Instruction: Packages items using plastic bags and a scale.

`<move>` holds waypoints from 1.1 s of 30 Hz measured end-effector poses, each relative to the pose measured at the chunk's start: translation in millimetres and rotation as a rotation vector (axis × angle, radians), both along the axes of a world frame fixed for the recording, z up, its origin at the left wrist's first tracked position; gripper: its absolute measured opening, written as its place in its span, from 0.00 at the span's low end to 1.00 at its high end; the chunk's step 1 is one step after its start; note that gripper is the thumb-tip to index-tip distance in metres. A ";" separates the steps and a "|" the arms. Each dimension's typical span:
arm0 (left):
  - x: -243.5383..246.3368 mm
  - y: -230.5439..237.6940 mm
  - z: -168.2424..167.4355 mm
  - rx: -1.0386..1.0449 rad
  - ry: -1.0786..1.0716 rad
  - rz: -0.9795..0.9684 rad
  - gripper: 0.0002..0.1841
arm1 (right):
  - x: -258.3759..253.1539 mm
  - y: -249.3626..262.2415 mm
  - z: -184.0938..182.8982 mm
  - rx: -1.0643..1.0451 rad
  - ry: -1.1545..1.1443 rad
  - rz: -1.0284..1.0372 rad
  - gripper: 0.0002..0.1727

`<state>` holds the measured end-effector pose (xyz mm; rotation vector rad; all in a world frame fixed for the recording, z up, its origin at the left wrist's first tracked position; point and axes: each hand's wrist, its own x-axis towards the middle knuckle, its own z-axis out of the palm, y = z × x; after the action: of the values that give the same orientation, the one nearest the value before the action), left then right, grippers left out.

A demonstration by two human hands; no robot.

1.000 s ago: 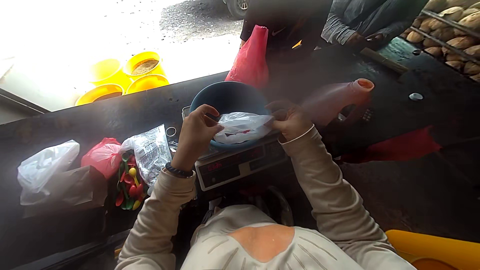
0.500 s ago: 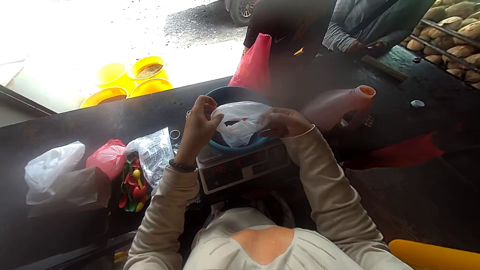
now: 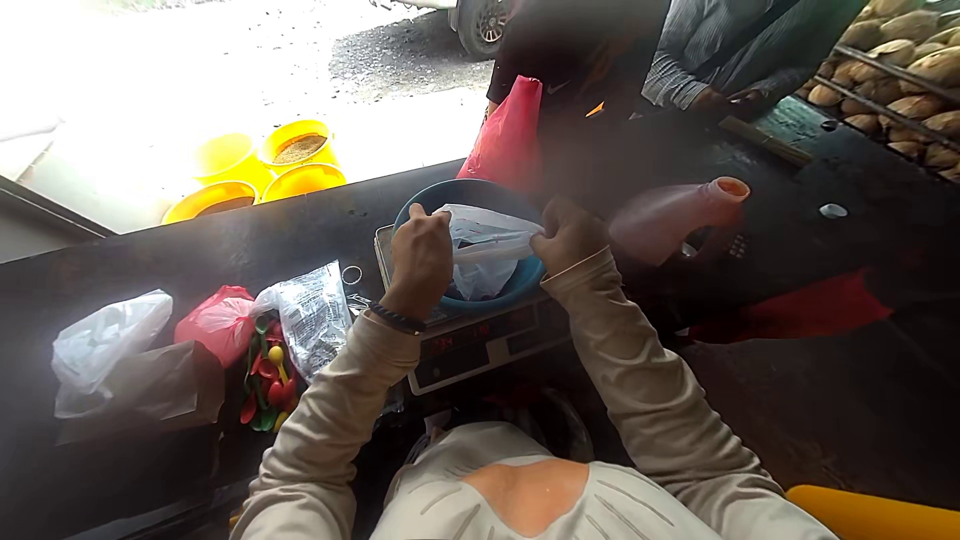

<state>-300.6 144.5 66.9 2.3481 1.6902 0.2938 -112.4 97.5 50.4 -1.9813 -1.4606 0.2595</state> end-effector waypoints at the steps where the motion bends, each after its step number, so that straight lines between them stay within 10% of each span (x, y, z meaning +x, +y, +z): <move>1: 0.6 5.8 2.2 -0.053 0.003 -0.020 0.18 | 3.5 0.9 -4.8 0.062 0.012 0.064 0.08; 9: -29.0 32.3 8.7 -0.536 -0.711 -0.127 0.14 | 33.6 2.8 -13.9 0.132 0.191 0.440 0.12; 18: 0.0 43.9 59.8 0.003 0.006 -0.070 0.20 | 1.9 43.0 54.8 -0.076 -0.152 0.192 0.21; 33: -23.8 -74.9 -19.8 0.162 -0.204 -0.100 0.18 | 0.1 -55.9 -20.7 0.131 -0.081 0.187 0.28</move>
<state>-324.3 69.5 47.1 2.4103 1.5005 0.6502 -112.2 41.6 29.8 -1.7720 -1.6742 0.1609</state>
